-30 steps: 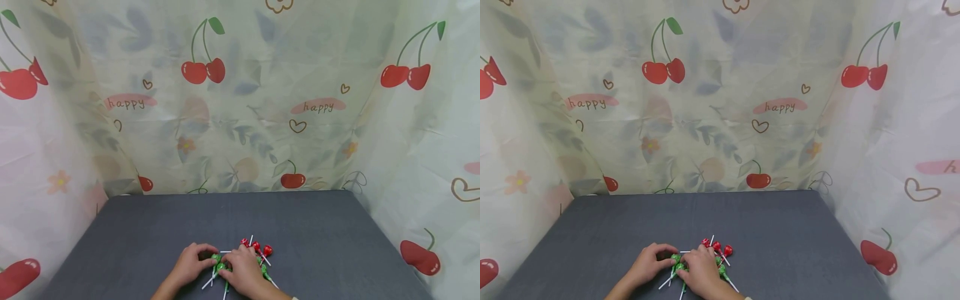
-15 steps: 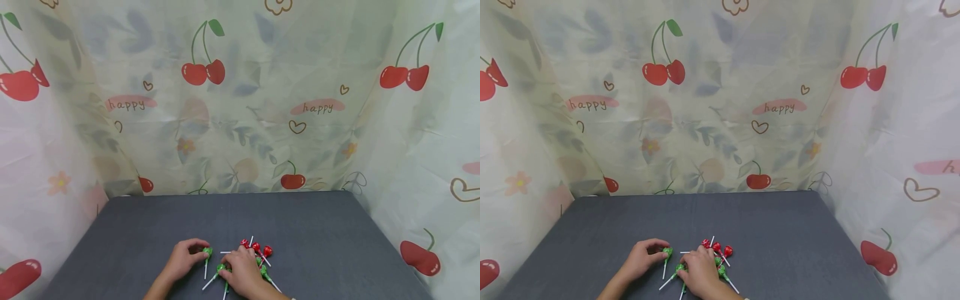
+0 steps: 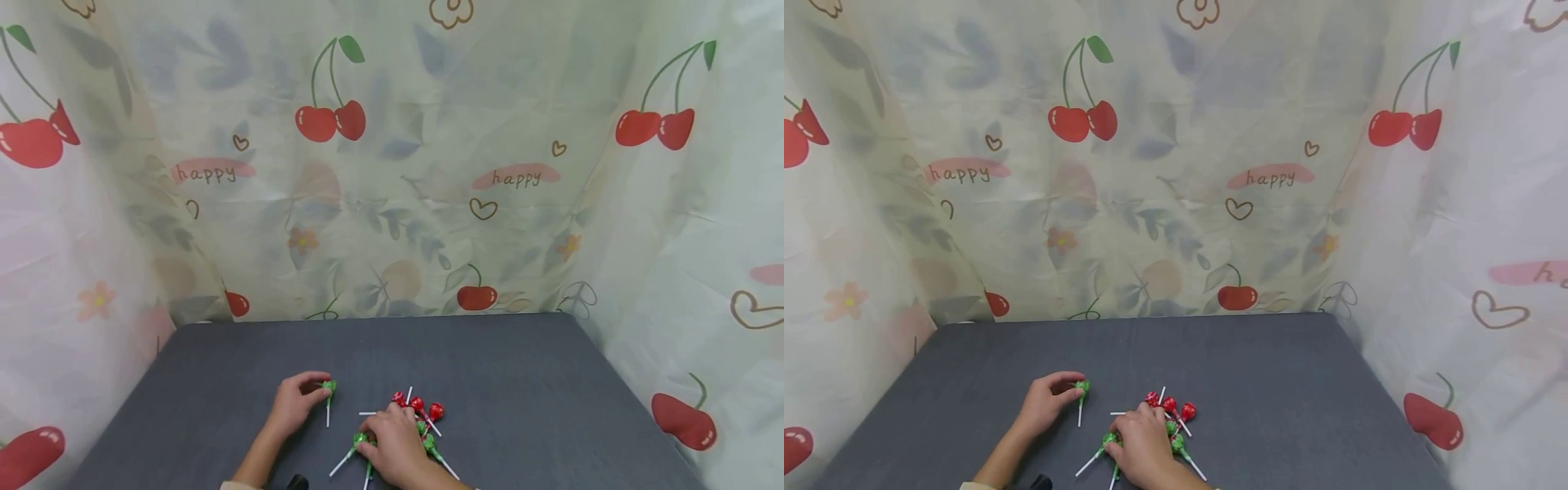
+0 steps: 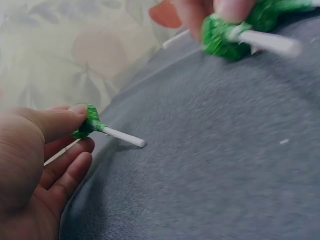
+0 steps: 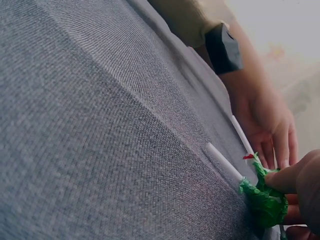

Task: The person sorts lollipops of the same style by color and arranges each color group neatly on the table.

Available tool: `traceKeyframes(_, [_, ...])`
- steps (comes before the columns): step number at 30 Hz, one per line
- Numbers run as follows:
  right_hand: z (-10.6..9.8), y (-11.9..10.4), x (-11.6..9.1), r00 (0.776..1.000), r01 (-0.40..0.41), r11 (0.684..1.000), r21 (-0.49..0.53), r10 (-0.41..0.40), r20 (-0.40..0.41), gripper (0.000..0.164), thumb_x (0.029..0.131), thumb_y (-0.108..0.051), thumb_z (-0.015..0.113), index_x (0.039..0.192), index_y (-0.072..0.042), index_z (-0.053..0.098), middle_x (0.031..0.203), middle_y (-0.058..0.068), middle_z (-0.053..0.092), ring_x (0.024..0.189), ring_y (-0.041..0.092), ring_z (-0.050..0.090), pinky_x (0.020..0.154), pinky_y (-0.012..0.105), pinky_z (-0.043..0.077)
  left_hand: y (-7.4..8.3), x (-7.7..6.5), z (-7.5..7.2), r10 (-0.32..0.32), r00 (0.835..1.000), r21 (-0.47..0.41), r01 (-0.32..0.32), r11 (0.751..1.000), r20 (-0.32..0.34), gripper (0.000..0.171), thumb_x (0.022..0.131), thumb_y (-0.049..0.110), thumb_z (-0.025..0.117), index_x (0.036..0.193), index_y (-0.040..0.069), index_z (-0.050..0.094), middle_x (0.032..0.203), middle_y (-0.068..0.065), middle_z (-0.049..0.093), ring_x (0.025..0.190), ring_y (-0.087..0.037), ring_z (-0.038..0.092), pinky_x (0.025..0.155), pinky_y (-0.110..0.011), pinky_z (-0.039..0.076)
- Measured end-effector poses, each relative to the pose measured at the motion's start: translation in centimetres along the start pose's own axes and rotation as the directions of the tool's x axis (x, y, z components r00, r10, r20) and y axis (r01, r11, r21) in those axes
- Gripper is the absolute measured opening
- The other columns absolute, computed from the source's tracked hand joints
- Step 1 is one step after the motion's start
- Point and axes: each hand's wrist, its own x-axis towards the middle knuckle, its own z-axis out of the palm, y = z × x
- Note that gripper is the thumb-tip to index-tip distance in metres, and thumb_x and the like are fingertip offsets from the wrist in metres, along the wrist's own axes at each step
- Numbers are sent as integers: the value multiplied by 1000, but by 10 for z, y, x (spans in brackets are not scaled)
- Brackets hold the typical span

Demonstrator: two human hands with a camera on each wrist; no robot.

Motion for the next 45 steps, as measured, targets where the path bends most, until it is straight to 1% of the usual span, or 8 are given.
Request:
traceKeyframes(5, [0, 1, -1, 1000, 0, 1000, 4, 0, 4, 18, 75, -36, 80, 84, -23, 73, 66, -18, 50, 70, 4, 39, 69, 30, 31, -8, 9, -2, -6, 999, 58, 9, 998, -46, 23, 81, 6, 78, 103, 7, 75, 96, -4, 72, 88, -18, 66, 75, -27, 51])
traceKeyframes(10, [1, 2, 0, 1000, -10, 1000, 5, 10, 20, 18, 76, -36, 80, 85, -23, 73, 67, -18, 49, 70, 4, 39, 69, 30, 31, -14, 19, -7, -13, 998, 108, 19, 994, -62, 25, 82, 8, 78, 107, 7, 74, 98, -4, 72, 91, -19, 64, 77, -29, 51])
traceKeyframes(15, [0, 1, 0, 1000, -7, 1000, -2, 7, 16, 18, 76, -36, 80, 85, -23, 73, 67, -18, 50, 71, 4, 39, 69, 30, 32, -18, 28, -13, 2, 999, 176, 8, 984, -55, 24, 83, 10, 77, 107, 7, 75, 99, -5, 72, 92, -20, 65, 79, -35, 50])
traceKeyframes(21, [0, -2, 2, 1000, -2, 1000, -7, 3, 10, 17, 74, -36, 80, 84, -24, 73, 67, -19, 50, 72, 5, 40, 69, 30, 31, -20, 32, -19, 8, 1000, 237, -4, 971, -14, 23, 85, 10, 75, 107, 6, 74, 99, -6, 71, 92, -23, 64, 82, -40, 49])
traceKeyframes(31, [-5, -4, 4, 998, -21, 1000, -7, 21, 60, 16, 73, -31, 79, 87, -26, 75, 68, -19, 51, 73, 6, 41, 67, 31, 30, -20, 33, -22, -39, 999, 236, 32, 971, 28, 26, 89, 10, 70, 114, 5, 71, 109, -10, 70, 106, -29, 62, 91, -49, 46])
traceKeyframes(35, [-7, -5, 4, 998, -22, 1000, -7, 22, 55, 16, 74, -31, 78, 89, -27, 75, 69, -19, 53, 72, 6, 41, 66, 31, 29, -19, 34, -21, -50, 998, 234, 43, 971, 23, 27, 91, 11, 69, 117, 4, 70, 112, -12, 69, 109, -31, 60, 93, -50, 45])
traceKeyframes(40, [-5, -4, 3, 999, -22, 1000, 13, 21, 44, 17, 75, -39, 78, 89, -28, 75, 75, -19, 61, 71, 6, 39, 65, 31, 28, -19, 34, -21, -55, 998, 242, 50, 969, 12, 29, 91, 11, 68, 119, 4, 69, 114, -13, 68, 112, -33, 59, 95, -51, 44])
traceKeyframes(45, [-4, -3, 4, 994, -48, 999, 18, 46, 102, 20, 74, -38, 80, 90, -29, 75, 78, -19, 64, 71, 7, 40, 65, 32, 28, -20, 32, -21, -69, 998, 246, 65, 967, 8, 29, 92, 12, 68, 120, 5, 69, 116, -14, 67, 114, -33, 58, 95, -51, 43])
